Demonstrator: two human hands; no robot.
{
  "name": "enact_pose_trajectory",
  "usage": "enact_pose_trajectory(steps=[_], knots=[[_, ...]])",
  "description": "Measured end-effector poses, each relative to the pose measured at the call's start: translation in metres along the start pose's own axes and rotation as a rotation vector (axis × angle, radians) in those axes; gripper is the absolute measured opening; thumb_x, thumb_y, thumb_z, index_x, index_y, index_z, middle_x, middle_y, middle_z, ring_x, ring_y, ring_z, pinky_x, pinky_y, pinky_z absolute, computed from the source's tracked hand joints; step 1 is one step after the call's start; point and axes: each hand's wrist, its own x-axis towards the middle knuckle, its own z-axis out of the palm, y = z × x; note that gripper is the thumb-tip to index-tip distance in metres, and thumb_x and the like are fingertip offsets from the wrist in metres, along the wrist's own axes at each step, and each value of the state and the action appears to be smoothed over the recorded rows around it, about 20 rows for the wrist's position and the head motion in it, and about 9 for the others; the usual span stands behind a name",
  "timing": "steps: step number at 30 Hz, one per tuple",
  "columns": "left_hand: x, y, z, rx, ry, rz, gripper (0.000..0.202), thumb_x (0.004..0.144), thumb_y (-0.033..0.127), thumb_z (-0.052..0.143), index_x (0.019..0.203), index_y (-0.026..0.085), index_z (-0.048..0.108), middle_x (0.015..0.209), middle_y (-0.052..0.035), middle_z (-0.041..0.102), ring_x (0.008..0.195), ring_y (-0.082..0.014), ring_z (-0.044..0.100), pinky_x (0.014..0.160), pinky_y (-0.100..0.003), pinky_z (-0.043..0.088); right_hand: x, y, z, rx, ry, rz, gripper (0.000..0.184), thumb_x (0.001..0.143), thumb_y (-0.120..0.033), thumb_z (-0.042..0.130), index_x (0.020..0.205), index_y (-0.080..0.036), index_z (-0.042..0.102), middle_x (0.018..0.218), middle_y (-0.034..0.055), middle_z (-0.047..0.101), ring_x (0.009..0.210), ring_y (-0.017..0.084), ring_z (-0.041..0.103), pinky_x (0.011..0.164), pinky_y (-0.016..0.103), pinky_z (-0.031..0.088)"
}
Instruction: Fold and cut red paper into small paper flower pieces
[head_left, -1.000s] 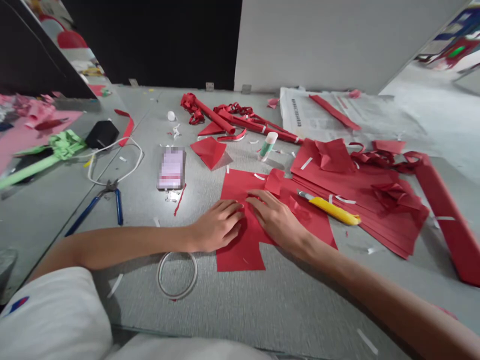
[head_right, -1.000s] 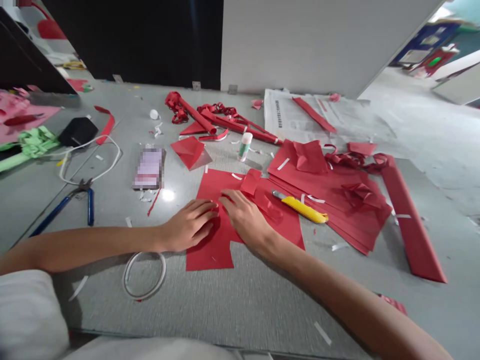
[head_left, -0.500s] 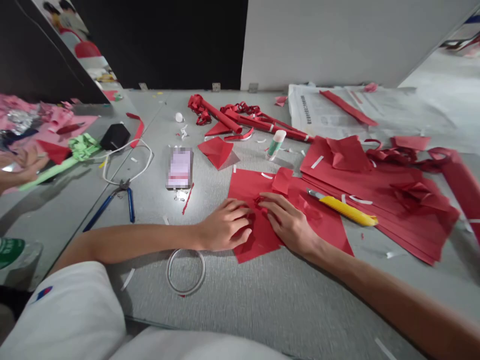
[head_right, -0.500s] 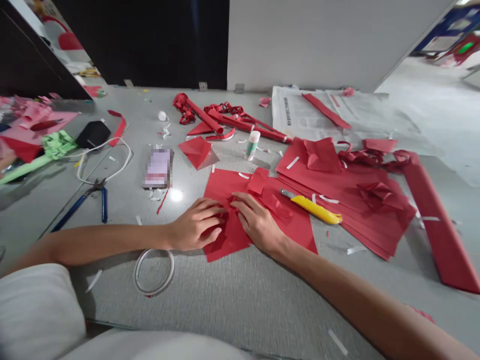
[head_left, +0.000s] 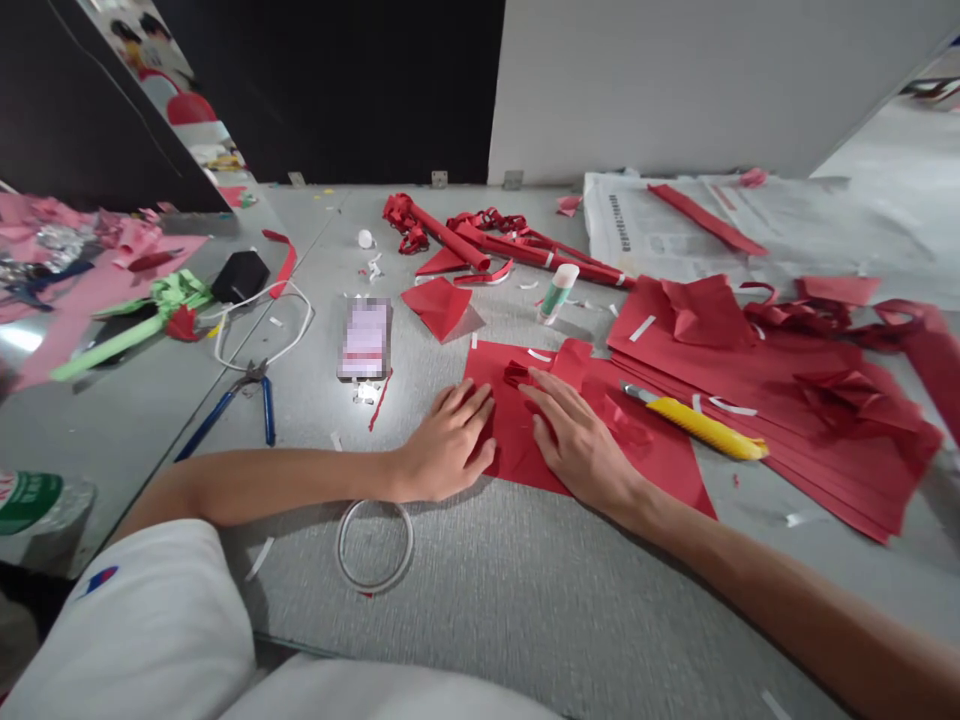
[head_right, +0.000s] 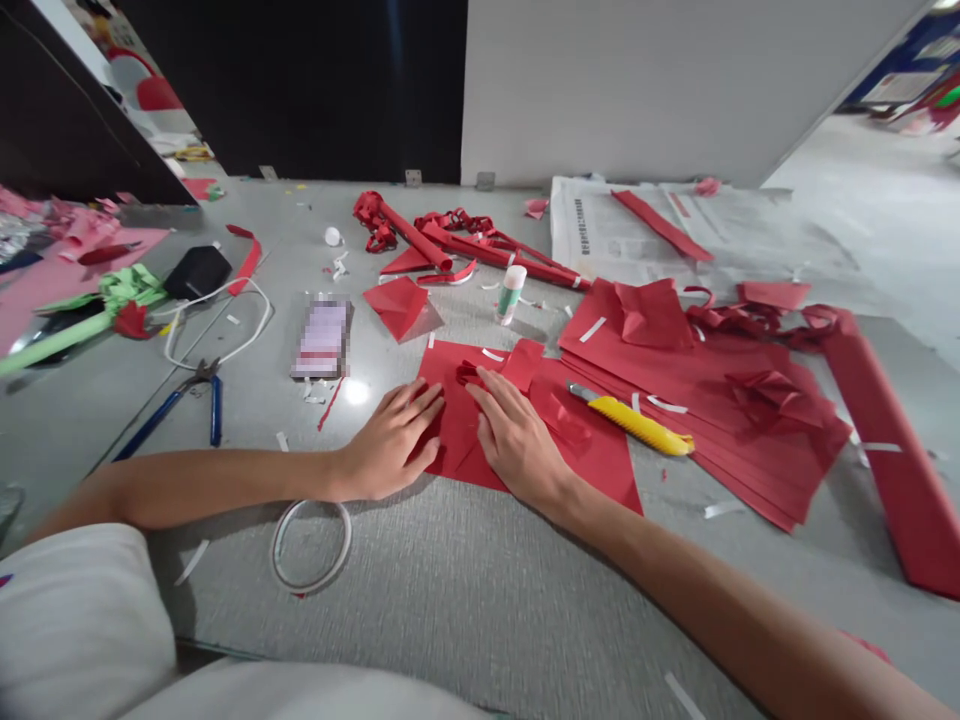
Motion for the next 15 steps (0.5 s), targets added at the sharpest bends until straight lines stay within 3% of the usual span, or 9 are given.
enact_pose_trajectory(steps=[3,8,15], knots=[[0.000,-0.001,0.000,0.005,0.006,-0.023,0.056,0.111,0.036,0.044,0.155,0.004,0.056,0.167,-0.0223,0.054,0.161,-0.0379,0.043,0.128,-0.061,0.044,0.000,0.002,0.002,-0.007,-0.025,-0.001,0.045,0.108,-0.014,0.044,0.147,-0.024,0.063,0.148,0.0167,0.070,0.137,0.032,0.070,0.111,0.058,0.064],[0.002,0.000,-0.003,-0.038,-0.026,0.027,0.049,0.110,0.032,0.047,0.155,0.016,0.059,0.166,-0.0140,0.057,0.160,-0.0339,0.045,0.131,-0.060,0.041,0.003,-0.001,0.000,-0.012,-0.049,0.021,0.039,0.107,-0.014,0.044,0.136,-0.023,0.069,0.124,0.0145,0.079,0.121,0.032,0.076,0.103,0.056,0.066],[0.002,-0.002,-0.001,-0.048,-0.039,0.021,0.049,0.111,0.036,0.049,0.151,0.013,0.062,0.161,-0.0173,0.061,0.158,-0.0351,0.050,0.130,-0.061,0.043,0.006,-0.015,-0.015,-0.118,-0.117,0.021,0.036,0.106,-0.011,0.044,0.125,-0.023,0.073,0.114,0.0135,0.080,0.109,0.030,0.078,0.095,0.051,0.068]])
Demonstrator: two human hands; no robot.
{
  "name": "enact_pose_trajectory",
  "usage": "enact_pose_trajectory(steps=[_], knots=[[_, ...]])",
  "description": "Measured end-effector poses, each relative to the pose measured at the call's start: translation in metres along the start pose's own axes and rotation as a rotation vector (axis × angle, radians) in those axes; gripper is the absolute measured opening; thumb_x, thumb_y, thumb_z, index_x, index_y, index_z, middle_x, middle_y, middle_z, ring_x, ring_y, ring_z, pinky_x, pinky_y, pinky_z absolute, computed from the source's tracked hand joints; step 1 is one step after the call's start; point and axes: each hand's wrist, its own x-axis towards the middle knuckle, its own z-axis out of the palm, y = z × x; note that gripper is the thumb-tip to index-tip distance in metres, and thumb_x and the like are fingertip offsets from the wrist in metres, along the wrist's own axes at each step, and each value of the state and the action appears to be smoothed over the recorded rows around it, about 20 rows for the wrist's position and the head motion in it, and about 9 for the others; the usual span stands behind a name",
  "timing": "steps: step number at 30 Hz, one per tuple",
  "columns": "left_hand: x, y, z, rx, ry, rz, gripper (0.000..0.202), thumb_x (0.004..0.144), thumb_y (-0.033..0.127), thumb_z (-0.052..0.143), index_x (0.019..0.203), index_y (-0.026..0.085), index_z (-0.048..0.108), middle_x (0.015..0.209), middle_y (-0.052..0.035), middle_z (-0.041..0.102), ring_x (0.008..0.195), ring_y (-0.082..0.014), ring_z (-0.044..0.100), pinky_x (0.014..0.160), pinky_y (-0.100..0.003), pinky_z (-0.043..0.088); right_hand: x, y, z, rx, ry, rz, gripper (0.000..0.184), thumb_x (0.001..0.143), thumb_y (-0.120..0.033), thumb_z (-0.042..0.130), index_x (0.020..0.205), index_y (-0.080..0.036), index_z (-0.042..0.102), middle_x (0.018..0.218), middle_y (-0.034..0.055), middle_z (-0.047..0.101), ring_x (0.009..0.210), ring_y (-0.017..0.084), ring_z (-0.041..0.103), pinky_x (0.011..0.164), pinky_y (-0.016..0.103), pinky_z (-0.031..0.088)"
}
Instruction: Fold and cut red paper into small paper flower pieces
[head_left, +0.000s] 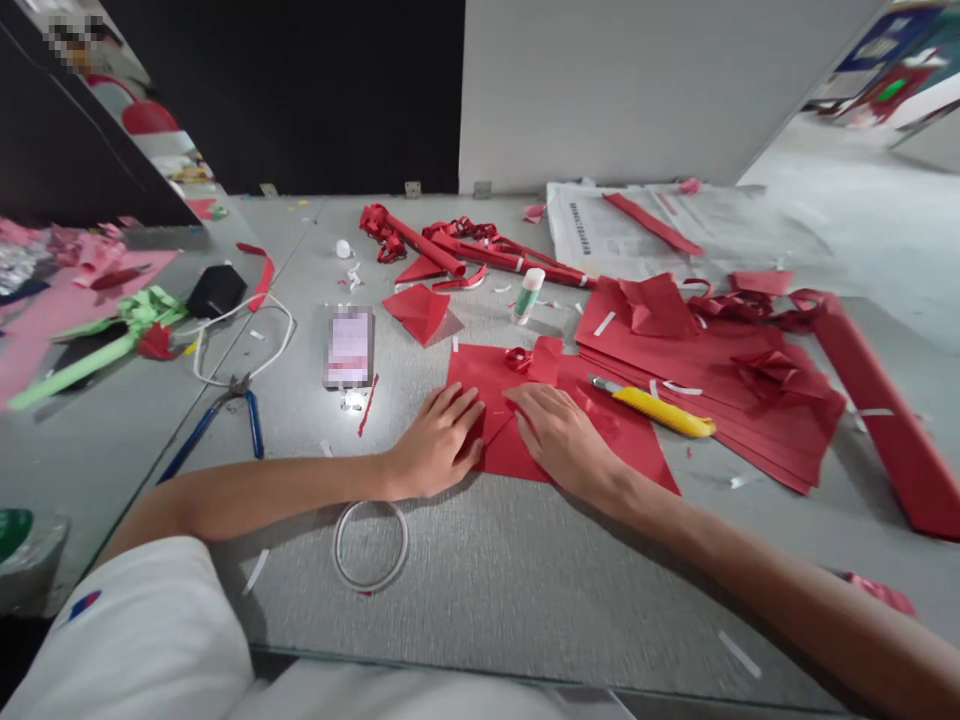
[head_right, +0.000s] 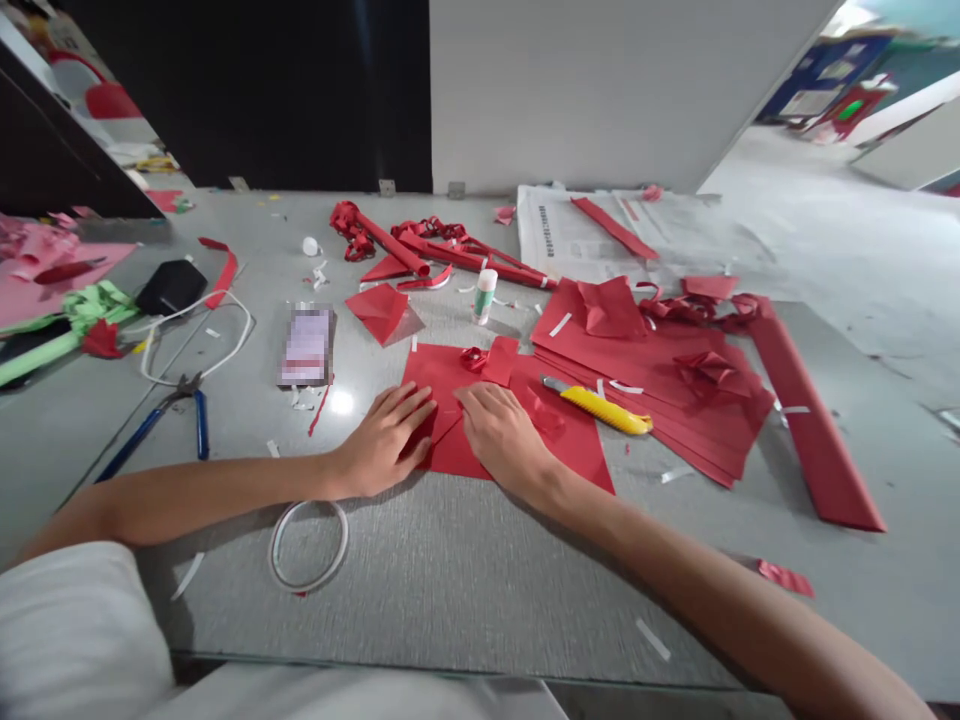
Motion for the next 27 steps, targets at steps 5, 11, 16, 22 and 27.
enact_pose_trajectory(steps=[5,11,16,22,27], knots=[[-0.001,-0.002,0.002,0.007,-0.037,-0.003,0.058,0.111,0.046,0.051,0.158,0.012,0.056,0.170,-0.0181,0.051,0.164,-0.0357,0.039,0.132,-0.059,0.040,-0.011,-0.003,0.003,0.011,-0.018,-0.022,0.048,0.104,-0.008,0.045,0.144,-0.023,0.068,0.134,0.0152,0.077,0.123,0.031,0.075,0.103,0.054,0.067],[-0.001,0.000,0.000,-0.010,-0.056,-0.004,0.056,0.110,0.040,0.053,0.160,0.014,0.055,0.171,-0.0187,0.048,0.167,-0.0369,0.034,0.132,-0.063,0.039,-0.018,0.003,0.007,0.092,0.005,-0.032,0.050,0.105,-0.010,0.044,0.144,-0.025,0.071,0.136,0.0139,0.077,0.127,0.032,0.073,0.106,0.060,0.066],[-0.004,-0.002,0.001,-0.017,-0.065,-0.001,0.056,0.108,0.029,0.055,0.163,0.019,0.053,0.174,-0.0177,0.044,0.167,-0.0398,0.032,0.130,-0.068,0.041,-0.018,0.001,0.005,0.096,0.001,-0.041,0.049,0.104,-0.009,0.044,0.138,-0.026,0.075,0.129,0.0130,0.079,0.120,0.032,0.075,0.103,0.059,0.067],[-0.004,-0.005,0.000,-0.024,-0.100,-0.015,0.060,0.106,0.024,0.057,0.165,0.022,0.050,0.178,-0.0155,0.039,0.169,-0.0412,0.026,0.131,-0.069,0.037,-0.016,0.000,0.004,0.077,-0.040,-0.033,0.050,0.105,-0.012,0.045,0.146,-0.027,0.071,0.129,0.0127,0.077,0.118,0.031,0.073,0.102,0.059,0.067],[-0.004,-0.007,-0.001,-0.027,-0.103,0.002,0.059,0.106,0.021,0.055,0.165,0.023,0.050,0.178,-0.0146,0.038,0.169,-0.0422,0.026,0.131,-0.070,0.038,-0.015,0.000,0.005,0.069,-0.025,-0.073,0.046,0.104,-0.011,0.044,0.138,-0.020,0.073,0.128,0.0146,0.077,0.117,0.031,0.073,0.105,0.058,0.065]])
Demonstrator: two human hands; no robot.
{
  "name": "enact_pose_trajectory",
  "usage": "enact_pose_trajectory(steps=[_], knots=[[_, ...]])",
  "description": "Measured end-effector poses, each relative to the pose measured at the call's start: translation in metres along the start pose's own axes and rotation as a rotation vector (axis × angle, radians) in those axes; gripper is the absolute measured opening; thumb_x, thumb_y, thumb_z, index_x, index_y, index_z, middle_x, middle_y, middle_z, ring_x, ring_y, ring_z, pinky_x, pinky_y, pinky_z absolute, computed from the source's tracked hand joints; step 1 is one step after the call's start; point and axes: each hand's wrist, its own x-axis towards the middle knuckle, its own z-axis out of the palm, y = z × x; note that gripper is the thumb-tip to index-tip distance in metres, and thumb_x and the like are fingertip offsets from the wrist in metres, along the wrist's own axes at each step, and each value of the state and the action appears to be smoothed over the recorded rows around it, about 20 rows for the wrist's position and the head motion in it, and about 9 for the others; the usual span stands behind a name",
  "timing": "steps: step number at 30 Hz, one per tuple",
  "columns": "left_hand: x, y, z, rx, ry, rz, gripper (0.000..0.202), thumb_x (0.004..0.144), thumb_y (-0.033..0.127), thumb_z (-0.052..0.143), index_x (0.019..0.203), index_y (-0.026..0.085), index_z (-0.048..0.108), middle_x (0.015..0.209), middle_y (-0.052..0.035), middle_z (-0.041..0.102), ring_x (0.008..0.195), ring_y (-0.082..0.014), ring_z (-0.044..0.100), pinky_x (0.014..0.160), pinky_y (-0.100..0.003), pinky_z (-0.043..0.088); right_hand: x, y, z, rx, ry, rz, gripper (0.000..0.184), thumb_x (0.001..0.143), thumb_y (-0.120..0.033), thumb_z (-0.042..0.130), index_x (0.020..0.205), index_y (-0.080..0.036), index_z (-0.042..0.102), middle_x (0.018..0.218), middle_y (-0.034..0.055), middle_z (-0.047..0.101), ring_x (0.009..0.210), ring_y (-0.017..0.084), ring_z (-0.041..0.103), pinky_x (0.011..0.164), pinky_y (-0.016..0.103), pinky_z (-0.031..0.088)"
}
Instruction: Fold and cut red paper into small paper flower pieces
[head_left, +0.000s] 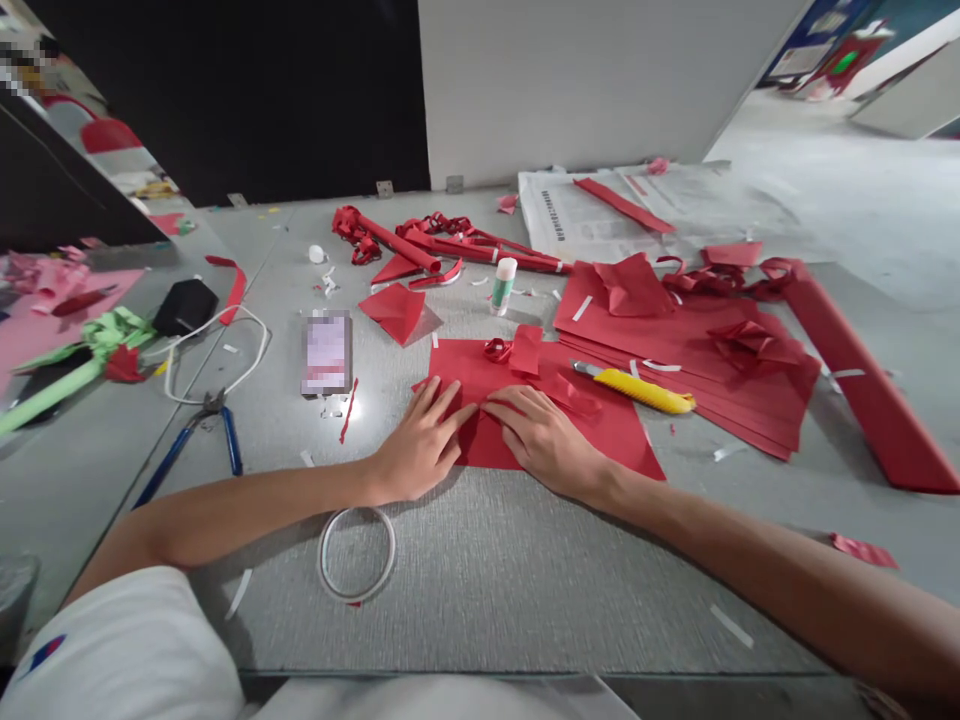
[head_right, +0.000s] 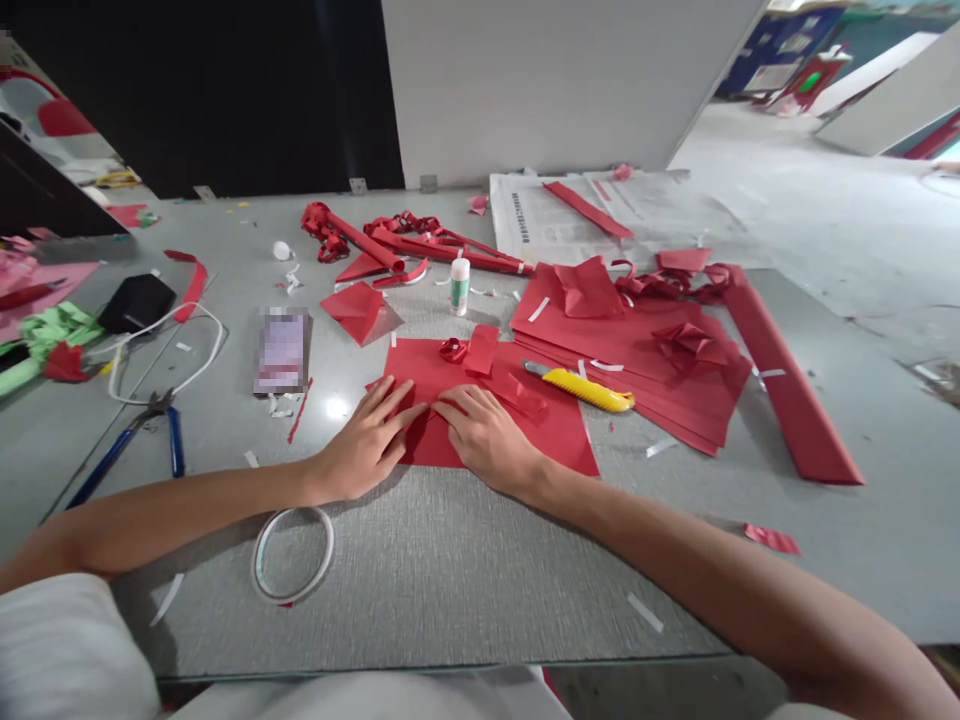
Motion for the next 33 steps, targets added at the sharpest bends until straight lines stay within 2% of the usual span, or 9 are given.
enact_pose_trajectory(steps=[6,8,10,13,17,21,27,29,33], knots=[[0.000,0.001,0.000,0.003,0.019,0.004,0.054,0.105,0.019,0.055,0.158,0.022,0.057,0.175,-0.0150,0.043,0.168,-0.0406,0.029,0.131,-0.070,0.039,-0.002,-0.001,0.001,-0.016,0.051,0.046,0.043,0.104,-0.010,0.043,0.129,-0.025,0.074,0.128,0.0132,0.078,0.118,0.031,0.074,0.102,0.059,0.065],[0.001,0.001,0.001,0.008,0.041,0.012,0.051,0.105,0.018,0.053,0.156,0.021,0.059,0.173,-0.0144,0.047,0.167,-0.0383,0.032,0.132,-0.067,0.039,-0.006,0.000,0.005,-0.087,0.130,0.113,0.041,0.104,-0.013,0.047,0.135,-0.025,0.071,0.141,0.0152,0.074,0.132,0.036,0.069,0.107,0.065,0.061],[0.001,0.000,0.002,0.019,0.095,0.000,0.050,0.105,0.017,0.050,0.154,0.018,0.060,0.171,-0.0144,0.050,0.166,-0.0361,0.036,0.133,-0.065,0.039,-0.010,0.004,0.011,-0.154,0.206,0.195,0.045,0.103,-0.018,0.051,0.146,-0.024,0.064,0.155,0.0177,0.065,0.147,0.042,0.058,0.114,0.073,0.054],[0.001,-0.003,0.006,0.040,0.189,-0.058,0.053,0.105,0.018,0.046,0.157,0.013,0.056,0.172,-0.0169,0.048,0.165,-0.0363,0.038,0.134,-0.065,0.037,-0.015,0.010,0.019,-0.163,0.215,0.249,0.056,0.103,-0.024,0.053,0.159,-0.023,0.054,0.157,0.0193,0.064,0.149,0.044,0.056,0.118,0.079,0.047],[0.001,-0.006,0.010,0.045,0.192,-0.085,0.063,0.105,0.022,0.046,0.166,0.008,0.043,0.175,-0.0202,0.043,0.165,-0.0395,0.036,0.134,-0.066,0.037,-0.013,0.011,0.017,-0.139,0.195,0.201,0.053,0.103,-0.022,0.052,0.155,-0.026,0.059,0.140,0.0151,0.075,0.132,0.038,0.069,0.119,0.075,0.049],[0.000,-0.007,0.012,0.032,0.180,-0.089,0.066,0.106,0.023,0.045,0.169,0.007,0.036,0.177,-0.0215,0.037,0.166,-0.0395,0.034,0.134,-0.062,0.039,-0.007,0.005,0.009,-0.142,0.185,0.168,0.045,0.104,-0.018,0.051,0.145,-0.026,0.067,0.130,0.0135,0.079,0.121,0.035,0.074,0.114,0.069,0.056],[-0.002,-0.007,0.011,0.000,0.174,-0.069,0.074,0.106,0.021,0.047,0.175,0.015,0.020,0.178,-0.0202,0.036,0.168,-0.0371,0.031,0.133,-0.062,0.040,-0.005,0.001,0.003,-0.124,0.149,0.165,0.038,0.105,-0.017,0.050,0.134,-0.024,0.072,0.127,0.0144,0.079,0.114,0.035,0.073,0.100,0.061,0.061],[-0.002,-0.005,0.010,0.001,0.169,-0.055,0.073,0.106,0.019,0.047,0.174,0.018,0.024,0.179,-0.0176,0.035,0.168,-0.0356,0.032,0.134,-0.061,0.039,-0.005,0.000,0.002,-0.134,0.153,0.163,0.037,0.105,-0.017,0.049,0.133,-0.024,0.073,0.126,0.0136,0.080,0.112,0.035,0.073,0.096,0.059,0.062],[-0.001,-0.001,0.005,0.003,0.160,-0.008,0.061,0.105,0.016,0.048,0.166,0.021,0.044,0.177,-0.0128,0.041,0.166,-0.0340,0.036,0.135,-0.061,0.039,-0.005,-0.002,0.002,-0.148,0.151,0.179,0.041,0.105,-0.017,0.050,0.137,-0.027,0.073,0.125,0.0120,0.081,0.110,0.034,0.073,0.093,0.057,0.062]])
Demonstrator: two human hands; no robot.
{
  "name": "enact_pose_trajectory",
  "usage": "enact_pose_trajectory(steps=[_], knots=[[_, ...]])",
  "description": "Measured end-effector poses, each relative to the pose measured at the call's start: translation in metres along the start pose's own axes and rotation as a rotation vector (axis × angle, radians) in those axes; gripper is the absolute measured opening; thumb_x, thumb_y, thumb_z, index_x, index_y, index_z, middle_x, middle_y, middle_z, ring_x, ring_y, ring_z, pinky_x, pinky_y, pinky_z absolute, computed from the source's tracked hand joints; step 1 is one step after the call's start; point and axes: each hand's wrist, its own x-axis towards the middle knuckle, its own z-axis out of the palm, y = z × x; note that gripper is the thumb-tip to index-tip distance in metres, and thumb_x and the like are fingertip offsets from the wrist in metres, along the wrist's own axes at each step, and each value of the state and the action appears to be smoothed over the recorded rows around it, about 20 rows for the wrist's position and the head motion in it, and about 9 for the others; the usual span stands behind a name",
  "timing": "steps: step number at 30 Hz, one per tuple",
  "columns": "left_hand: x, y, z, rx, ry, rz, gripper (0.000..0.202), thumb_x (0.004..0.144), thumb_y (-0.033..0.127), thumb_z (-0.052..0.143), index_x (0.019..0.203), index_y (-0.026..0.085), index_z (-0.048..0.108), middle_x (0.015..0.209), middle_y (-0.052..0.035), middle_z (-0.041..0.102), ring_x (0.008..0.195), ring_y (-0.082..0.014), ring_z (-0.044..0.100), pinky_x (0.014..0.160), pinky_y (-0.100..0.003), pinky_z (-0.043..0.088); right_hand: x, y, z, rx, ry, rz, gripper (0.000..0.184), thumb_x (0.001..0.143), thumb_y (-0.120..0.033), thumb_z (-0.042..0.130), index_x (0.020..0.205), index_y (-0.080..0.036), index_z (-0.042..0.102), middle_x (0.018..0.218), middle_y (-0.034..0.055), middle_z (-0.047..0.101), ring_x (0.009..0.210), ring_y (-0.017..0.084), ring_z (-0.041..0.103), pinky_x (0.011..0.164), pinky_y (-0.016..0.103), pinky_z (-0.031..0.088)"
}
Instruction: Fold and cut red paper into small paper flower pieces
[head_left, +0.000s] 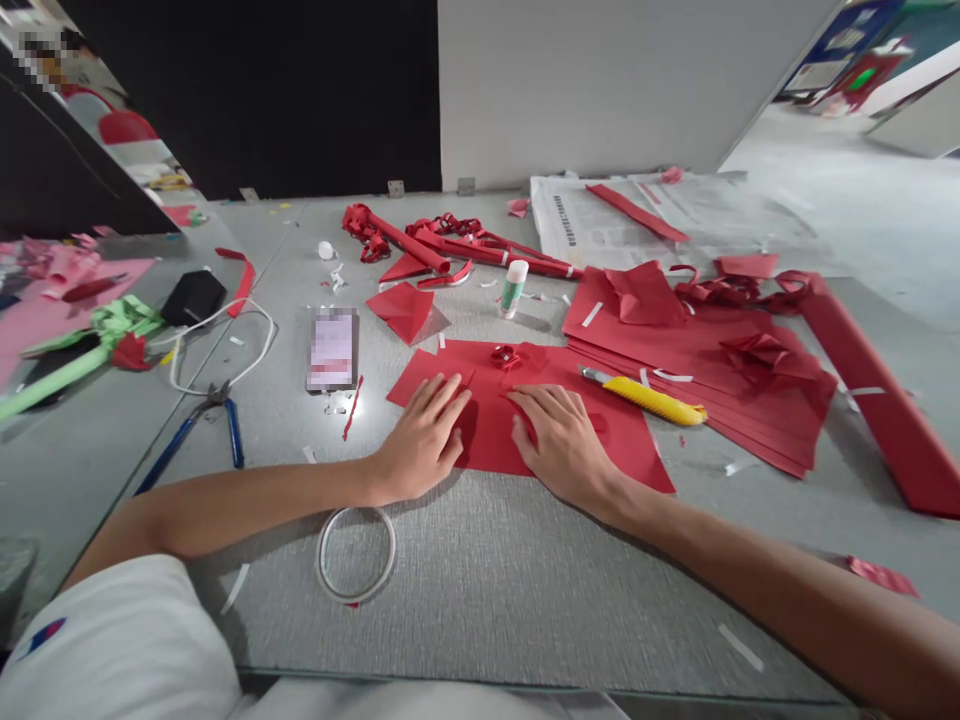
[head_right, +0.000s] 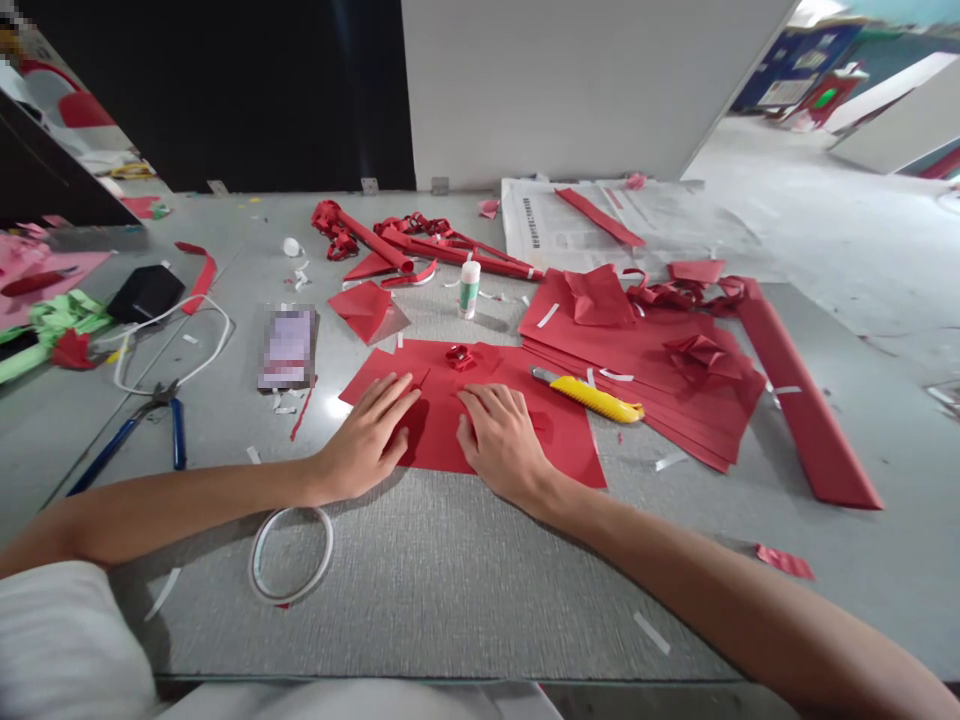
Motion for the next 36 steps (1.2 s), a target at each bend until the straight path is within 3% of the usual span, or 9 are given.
enact_pose_trajectory(steps=[11,16,18,22,28,33,36], knots=[[0.0041,0.0043,-0.0045,-0.003,0.005,0.093,0.047,0.104,0.012,0.046,0.146,0.019,0.066,0.157,-0.0130,0.065,0.153,-0.0324,0.054,0.128,-0.062,0.048,-0.0004,0.0000,-0.0009,0.047,-0.031,0.019,0.040,0.106,-0.018,0.051,0.138,-0.025,0.073,0.126,0.0135,0.080,0.113,0.034,0.075,0.095,0.058,0.064],[0.0037,0.0033,-0.0047,0.027,-0.032,0.082,0.049,0.102,0.014,0.050,0.150,0.017,0.063,0.156,-0.0128,0.066,0.155,-0.0320,0.054,0.132,-0.063,0.043,0.0006,-0.0012,-0.0041,0.203,-0.107,-0.214,0.047,0.108,-0.012,0.043,0.147,-0.022,0.067,0.144,0.0140,0.074,0.133,0.029,0.071,0.108,0.053,0.065],[0.0029,0.0038,-0.0044,0.042,-0.016,0.060,0.052,0.102,0.015,0.052,0.153,0.014,0.059,0.157,-0.0154,0.065,0.155,-0.0335,0.054,0.132,-0.064,0.040,0.0004,-0.0017,-0.0047,0.191,-0.089,-0.237,0.049,0.107,-0.010,0.045,0.148,-0.023,0.067,0.144,0.0134,0.074,0.137,0.029,0.070,0.110,0.054,0.064],[0.0012,0.0049,-0.0021,0.079,0.021,0.019,0.049,0.103,0.017,0.051,0.151,0.014,0.059,0.159,-0.0171,0.063,0.155,-0.0352,0.054,0.132,-0.065,0.039,0.0002,-0.0010,-0.0029,0.120,0.008,-0.137,0.050,0.105,-0.008,0.047,0.149,-0.023,0.065,0.133,0.0148,0.079,0.126,0.032,0.075,0.106,0.058,0.066],[0.0006,0.0032,-0.0007,0.112,0.050,0.055,0.048,0.103,0.017,0.052,0.150,0.013,0.060,0.165,-0.0185,0.057,0.157,-0.0376,0.051,0.129,-0.065,0.044,-0.0007,-0.0022,-0.0020,0.133,0.023,-0.175,0.056,0.107,-0.008,0.043,0.159,-0.026,0.053,0.138,0.0139,0.076,0.126,0.029,0.075,0.101,0.053,0.068],[0.0022,0.0044,-0.0043,0.085,0.080,0.084,0.047,0.101,0.013,0.053,0.146,0.017,0.064,0.154,-0.0159,0.066,0.144,-0.0354,0.062,0.124,-0.063,0.050,0.0001,-0.0022,-0.0022,0.066,0.055,-0.116,0.044,0.107,-0.016,0.054,0.151,-0.023,0.057,0.103,0.0113,0.080,0.098,0.030,0.076,0.085,0.050,0.067],[0.0029,0.0049,-0.0047,0.095,0.117,0.081,0.043,0.100,0.014,0.055,0.141,0.013,0.066,0.147,-0.0193,0.070,0.136,-0.0385,0.066,0.115,-0.064,0.056,0.0019,-0.0034,-0.0041,0.092,0.050,-0.130,0.036,0.109,-0.017,0.051,0.143,-0.024,0.062,0.101,0.0103,0.077,0.091,0.028,0.074,0.080,0.047,0.066]])
